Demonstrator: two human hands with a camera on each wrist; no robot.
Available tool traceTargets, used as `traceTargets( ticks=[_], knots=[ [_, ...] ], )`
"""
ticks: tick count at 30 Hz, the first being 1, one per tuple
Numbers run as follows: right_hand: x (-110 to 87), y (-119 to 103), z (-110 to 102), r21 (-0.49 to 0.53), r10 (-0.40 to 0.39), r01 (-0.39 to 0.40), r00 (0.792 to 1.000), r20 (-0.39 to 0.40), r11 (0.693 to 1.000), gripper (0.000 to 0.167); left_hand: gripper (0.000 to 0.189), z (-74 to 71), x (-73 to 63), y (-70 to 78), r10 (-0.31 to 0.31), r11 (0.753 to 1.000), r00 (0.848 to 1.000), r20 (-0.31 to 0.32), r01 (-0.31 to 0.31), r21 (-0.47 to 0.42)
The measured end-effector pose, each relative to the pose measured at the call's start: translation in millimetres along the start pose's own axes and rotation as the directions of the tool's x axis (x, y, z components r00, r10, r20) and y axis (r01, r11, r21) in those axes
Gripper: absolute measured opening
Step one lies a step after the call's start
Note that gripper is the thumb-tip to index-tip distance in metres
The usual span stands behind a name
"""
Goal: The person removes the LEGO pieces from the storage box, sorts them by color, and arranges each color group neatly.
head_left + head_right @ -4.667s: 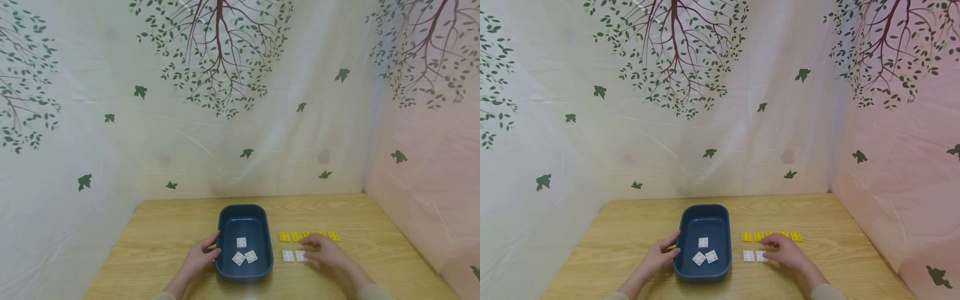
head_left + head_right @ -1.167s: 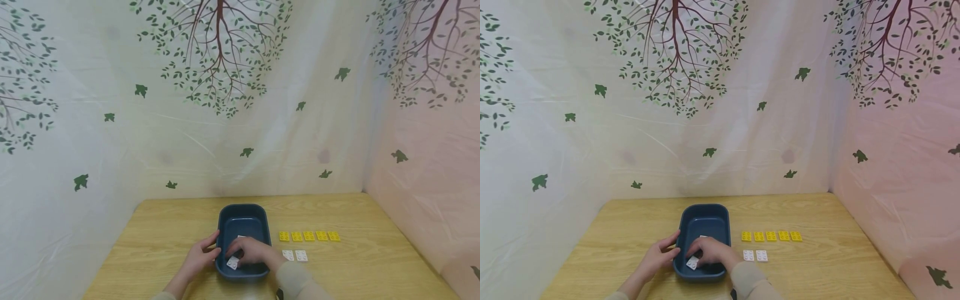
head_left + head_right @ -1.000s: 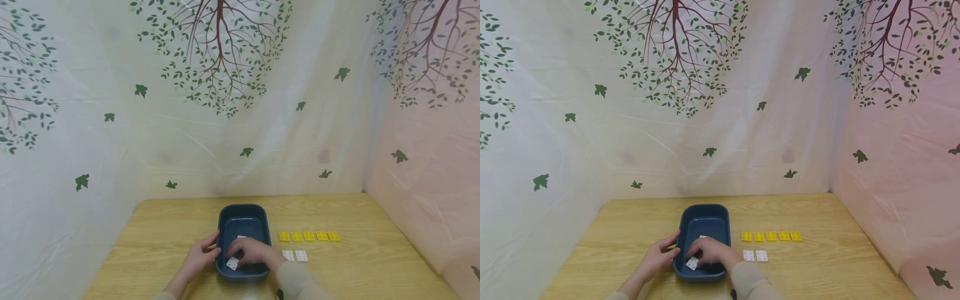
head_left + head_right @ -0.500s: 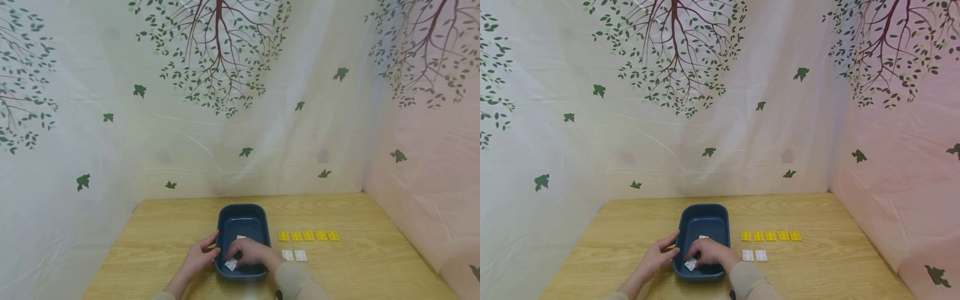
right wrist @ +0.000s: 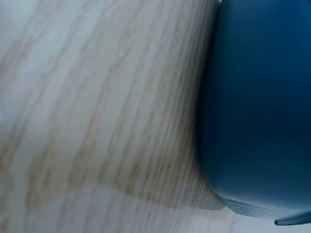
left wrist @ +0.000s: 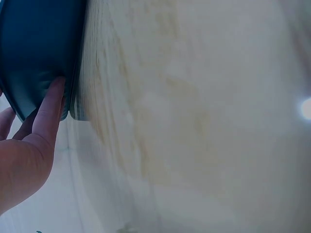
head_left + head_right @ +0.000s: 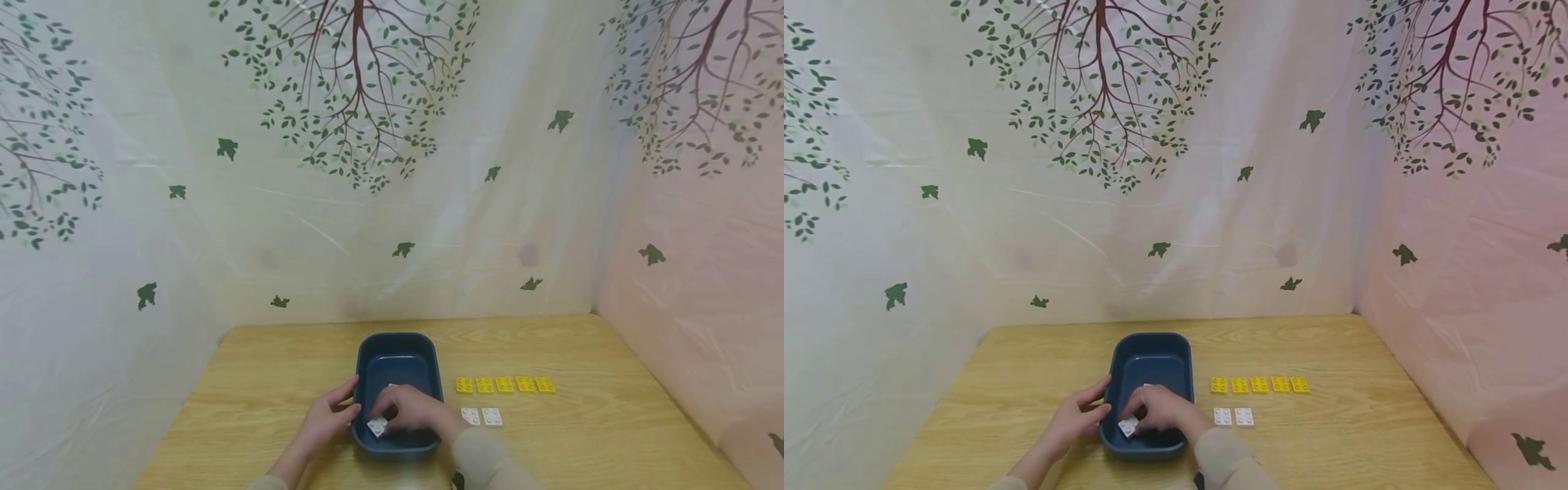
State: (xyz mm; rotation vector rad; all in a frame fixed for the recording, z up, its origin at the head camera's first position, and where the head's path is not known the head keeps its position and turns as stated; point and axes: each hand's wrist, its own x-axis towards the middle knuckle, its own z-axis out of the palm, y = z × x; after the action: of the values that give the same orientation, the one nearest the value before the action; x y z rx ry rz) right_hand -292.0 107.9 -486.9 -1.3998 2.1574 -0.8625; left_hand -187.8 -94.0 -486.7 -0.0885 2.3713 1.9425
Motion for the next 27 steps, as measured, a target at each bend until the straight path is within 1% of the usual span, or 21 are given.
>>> traceTargets(
  ticks=[5, 13, 21, 27],
  knots=[
    [-4.8, -3.7, -4.3, 0.033, 0.001, 0.000, 1.000, -0.018, 0.999, 0.030, 0.058, 1.2, -0.2, 0.1, 0.018, 1.000, 1.000, 0.002, -0.018, 0.002],
    [-15.7, -6.4, -11.6, 0.011, -0.063, 0.063, 0.996, -0.056, 0.998, 0.030, 0.058, 3.3, -1.8, 1.7, 0.021, 1.000, 1.000, 0.001, -0.020, -0.013],
    [-28.1, -2.7, -18.0, 0.045, -0.046, 0.052, 0.992, -0.116, 0.998, 0.032, 0.059, 5.3, -4.9, 3.4, 0.002, 1.000, 1.000, -0.015, -0.002, -0.001],
    [-40.0, -1.4, -24.4, 0.026, -0.046, 0.051, 0.988, -0.149, 0.998, 0.034, 0.059, 7.4, -5.6, 2.2, -0.005, 1.000, 0.999, -0.033, 0.005, 0.000]
  ],
)
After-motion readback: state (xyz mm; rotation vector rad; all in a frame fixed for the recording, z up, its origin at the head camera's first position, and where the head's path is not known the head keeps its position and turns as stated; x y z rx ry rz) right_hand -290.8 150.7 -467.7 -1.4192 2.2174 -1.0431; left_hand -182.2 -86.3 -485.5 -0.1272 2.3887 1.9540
